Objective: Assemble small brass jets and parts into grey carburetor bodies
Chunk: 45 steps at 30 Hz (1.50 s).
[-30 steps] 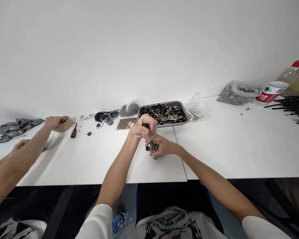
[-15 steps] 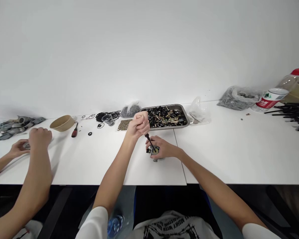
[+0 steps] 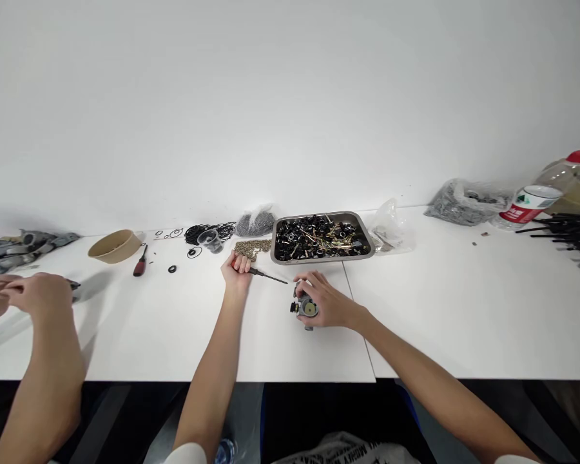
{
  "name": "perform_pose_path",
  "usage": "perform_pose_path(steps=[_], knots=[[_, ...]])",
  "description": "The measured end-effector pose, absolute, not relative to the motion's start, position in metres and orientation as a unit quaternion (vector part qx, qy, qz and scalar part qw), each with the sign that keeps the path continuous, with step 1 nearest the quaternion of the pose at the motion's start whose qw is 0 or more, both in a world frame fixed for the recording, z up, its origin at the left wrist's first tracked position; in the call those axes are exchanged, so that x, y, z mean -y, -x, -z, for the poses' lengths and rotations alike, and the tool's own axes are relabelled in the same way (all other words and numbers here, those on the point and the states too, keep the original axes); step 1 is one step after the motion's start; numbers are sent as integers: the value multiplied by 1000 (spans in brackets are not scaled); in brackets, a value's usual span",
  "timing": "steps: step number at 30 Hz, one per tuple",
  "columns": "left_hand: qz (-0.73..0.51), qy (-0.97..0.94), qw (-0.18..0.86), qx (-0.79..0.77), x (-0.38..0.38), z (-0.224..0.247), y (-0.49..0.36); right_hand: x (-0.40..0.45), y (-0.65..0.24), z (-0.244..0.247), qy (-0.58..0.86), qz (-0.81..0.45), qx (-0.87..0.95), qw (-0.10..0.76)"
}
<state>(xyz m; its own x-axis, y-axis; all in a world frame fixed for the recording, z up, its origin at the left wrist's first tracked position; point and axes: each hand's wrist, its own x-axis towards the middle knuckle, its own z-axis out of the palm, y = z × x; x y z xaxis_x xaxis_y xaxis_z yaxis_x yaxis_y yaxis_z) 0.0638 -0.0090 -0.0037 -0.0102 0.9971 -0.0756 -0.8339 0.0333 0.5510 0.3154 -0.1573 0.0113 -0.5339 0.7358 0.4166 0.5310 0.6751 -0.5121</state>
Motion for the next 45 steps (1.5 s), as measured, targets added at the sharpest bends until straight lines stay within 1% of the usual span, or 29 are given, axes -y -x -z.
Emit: perform_pose_path(steps=[5,8,13,15,18,20,24,29,33,34,40,45], knots=[[-666,-162,689,-236,6,3,-64,162,-318,-13,375,-34,883,279],[-661,-155,696,-235,6,5,-65,167,-319,-19,373,-10,894,248],[-648,-147,708,-239,7,8,-66,176,-325,-39,390,-55,901,182],[-644,-145,711,-242,7,8,-65,181,-336,-52,428,-96,885,157],[-638,-136,715,-249,8,9,-65,190,-366,-70,502,-160,838,141],[-636,-126,717,-255,8,11,-64,195,-394,-79,550,-175,805,134],[-637,-102,718,-262,7,17,-65,203,-466,-83,624,-126,757,147],[-639,-84,719,-261,6,19,-66,207,-579,-64,711,-101,684,131],[-640,-78,720,-258,8,18,-67,209,-657,-39,748,-44,636,186],[-640,-77,720,-257,8,17,-67,210,-670,-34,752,-42,631,184],[-639,-76,722,-254,10,17,-68,214,-697,-13,757,13,604,248],[-637,-87,723,-253,10,18,-68,204,-689,-17,737,23,629,247]])
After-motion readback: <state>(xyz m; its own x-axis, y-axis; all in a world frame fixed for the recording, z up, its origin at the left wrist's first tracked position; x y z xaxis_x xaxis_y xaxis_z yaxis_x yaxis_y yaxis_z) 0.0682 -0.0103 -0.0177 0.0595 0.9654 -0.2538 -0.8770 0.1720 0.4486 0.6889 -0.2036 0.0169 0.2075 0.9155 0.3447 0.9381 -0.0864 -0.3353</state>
